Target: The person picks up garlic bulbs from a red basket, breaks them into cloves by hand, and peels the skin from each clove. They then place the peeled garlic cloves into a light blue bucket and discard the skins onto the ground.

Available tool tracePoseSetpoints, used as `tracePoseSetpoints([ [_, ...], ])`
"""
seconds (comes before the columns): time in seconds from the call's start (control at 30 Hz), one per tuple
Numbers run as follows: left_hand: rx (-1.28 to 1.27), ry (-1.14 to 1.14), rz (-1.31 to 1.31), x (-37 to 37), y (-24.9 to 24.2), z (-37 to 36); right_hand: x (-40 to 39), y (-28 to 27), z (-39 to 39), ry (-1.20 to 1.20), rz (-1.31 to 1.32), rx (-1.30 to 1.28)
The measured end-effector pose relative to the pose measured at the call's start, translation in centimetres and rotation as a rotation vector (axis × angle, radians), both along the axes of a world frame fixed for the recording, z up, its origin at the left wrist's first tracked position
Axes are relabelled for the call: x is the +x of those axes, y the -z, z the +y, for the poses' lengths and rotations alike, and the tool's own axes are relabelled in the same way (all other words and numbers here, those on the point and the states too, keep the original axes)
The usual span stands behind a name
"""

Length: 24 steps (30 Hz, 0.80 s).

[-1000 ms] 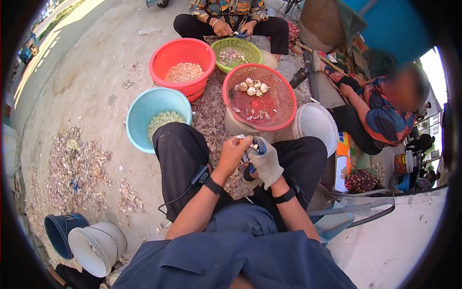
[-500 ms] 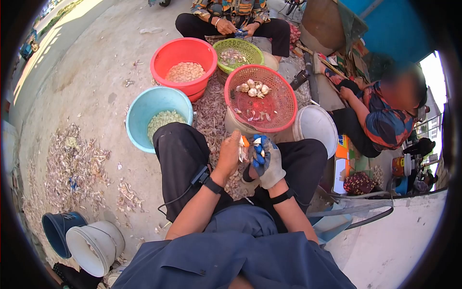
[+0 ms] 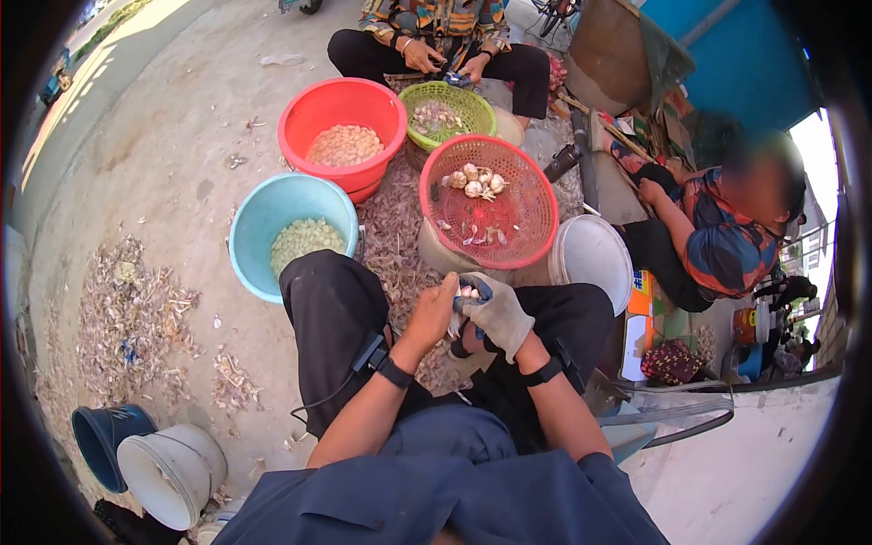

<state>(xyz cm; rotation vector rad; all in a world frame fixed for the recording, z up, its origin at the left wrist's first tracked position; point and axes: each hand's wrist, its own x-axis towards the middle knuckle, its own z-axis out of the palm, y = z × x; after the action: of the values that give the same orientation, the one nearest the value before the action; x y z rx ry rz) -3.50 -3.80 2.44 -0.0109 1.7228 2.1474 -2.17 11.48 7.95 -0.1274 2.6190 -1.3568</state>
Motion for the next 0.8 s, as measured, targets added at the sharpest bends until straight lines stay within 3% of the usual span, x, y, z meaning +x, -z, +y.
tracePoseSetpoints([
  [0.1,-0.035,0.007,0.019,-0.4,-0.4,-0.3,-0.6,0.9,-0.3,0.115,-0.017,-0.073],
  [0.17,-0.018,0.006,-0.014,-0.5,-1.3,-0.5,-1.7,2.7,-0.2,0.314,-0.105,-0.577],
  [0.2,0.000,0.006,-0.045,-0.6,-1.4,-0.5,-2.3,3.1,0.5,0.312,-0.107,-0.577],
  [0.27,0.045,-0.024,-0.054,-0.7,-0.6,-0.1,-4.7,1.5,0.9,0.500,-0.385,-1.025],
  [0.3,0.097,-0.030,-0.101,-0.6,-0.9,0.2,-6.3,0.9,0.3,0.620,-0.348,-1.149],
  [0.4,0.182,-0.031,-0.153,-0.4,-0.2,1.6,-13.0,2.2,3.1,0.656,-0.386,-1.312],
  [0.53,0.249,0.069,-0.253,0.0,0.5,2.6,-23.8,3.6,6.5,0.689,-0.421,-1.280],
  [0.6,0.254,0.139,-0.279,0.1,1.5,3.4,-29.2,3.7,7.8,0.627,-0.452,-1.117],
  [0.73,0.190,0.207,-0.384,-0.5,2.2,4.2,-40.8,9.3,12.1,0.595,-0.506,-1.275],
  [0.8,0.141,0.217,-0.414,-1.2,2.0,4.3,-44.4,10.5,12.2,0.746,-0.477,-1.237],
])
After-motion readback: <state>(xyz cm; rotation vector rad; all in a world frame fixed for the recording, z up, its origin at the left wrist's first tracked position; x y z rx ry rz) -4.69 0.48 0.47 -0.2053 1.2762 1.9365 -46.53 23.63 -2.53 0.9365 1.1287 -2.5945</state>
